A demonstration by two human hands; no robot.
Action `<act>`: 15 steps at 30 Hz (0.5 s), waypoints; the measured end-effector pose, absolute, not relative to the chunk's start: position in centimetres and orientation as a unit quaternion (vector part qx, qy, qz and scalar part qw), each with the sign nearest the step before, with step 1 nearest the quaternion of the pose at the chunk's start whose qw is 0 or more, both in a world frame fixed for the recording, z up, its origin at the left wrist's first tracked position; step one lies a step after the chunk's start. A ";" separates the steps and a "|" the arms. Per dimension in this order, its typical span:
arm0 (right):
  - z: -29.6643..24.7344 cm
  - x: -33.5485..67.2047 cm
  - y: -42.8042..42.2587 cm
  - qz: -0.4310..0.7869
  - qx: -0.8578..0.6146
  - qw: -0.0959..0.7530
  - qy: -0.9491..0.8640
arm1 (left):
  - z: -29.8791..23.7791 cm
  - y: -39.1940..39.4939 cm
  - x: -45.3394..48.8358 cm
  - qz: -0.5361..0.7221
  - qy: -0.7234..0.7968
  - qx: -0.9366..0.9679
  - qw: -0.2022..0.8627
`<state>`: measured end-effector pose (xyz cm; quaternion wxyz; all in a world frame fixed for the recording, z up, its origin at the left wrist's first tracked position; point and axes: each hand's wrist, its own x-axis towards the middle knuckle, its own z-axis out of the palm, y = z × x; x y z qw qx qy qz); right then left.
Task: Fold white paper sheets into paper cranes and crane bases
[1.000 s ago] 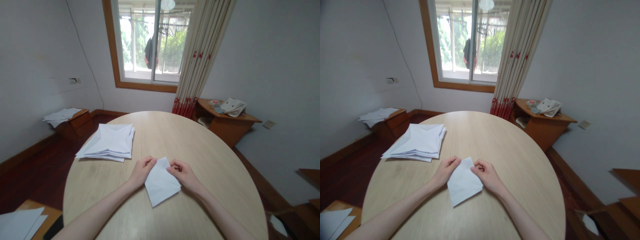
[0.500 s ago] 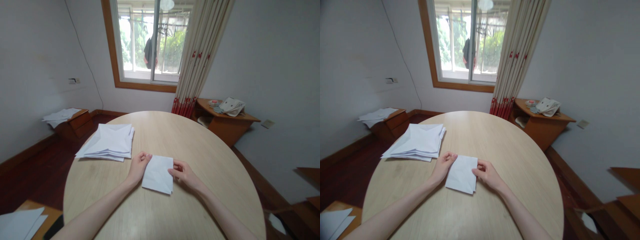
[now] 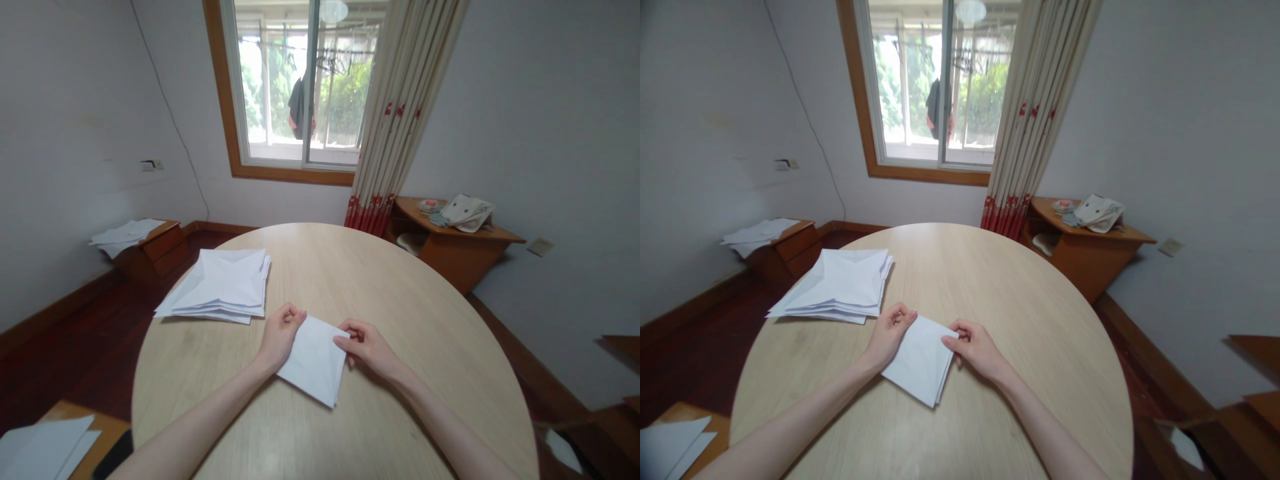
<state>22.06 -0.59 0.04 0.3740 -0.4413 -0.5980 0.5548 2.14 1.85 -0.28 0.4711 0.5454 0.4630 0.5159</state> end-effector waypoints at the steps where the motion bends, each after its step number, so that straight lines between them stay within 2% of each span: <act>1: -0.1 22.1 -0.5 0.549 -0.448 0.375 -0.598 | -0.3 1.8 2.1 0.513 0.465 0.551 0.466; 10: -1.3 22.1 0.3 0.421 -0.526 0.362 -0.644 | -1.3 2.0 1.6 0.408 0.525 0.689 0.287; 15: -1.4 22.8 0.8 0.313 -0.599 0.344 -0.652 | -2.1 2.3 1.6 0.424 0.452 0.761 0.191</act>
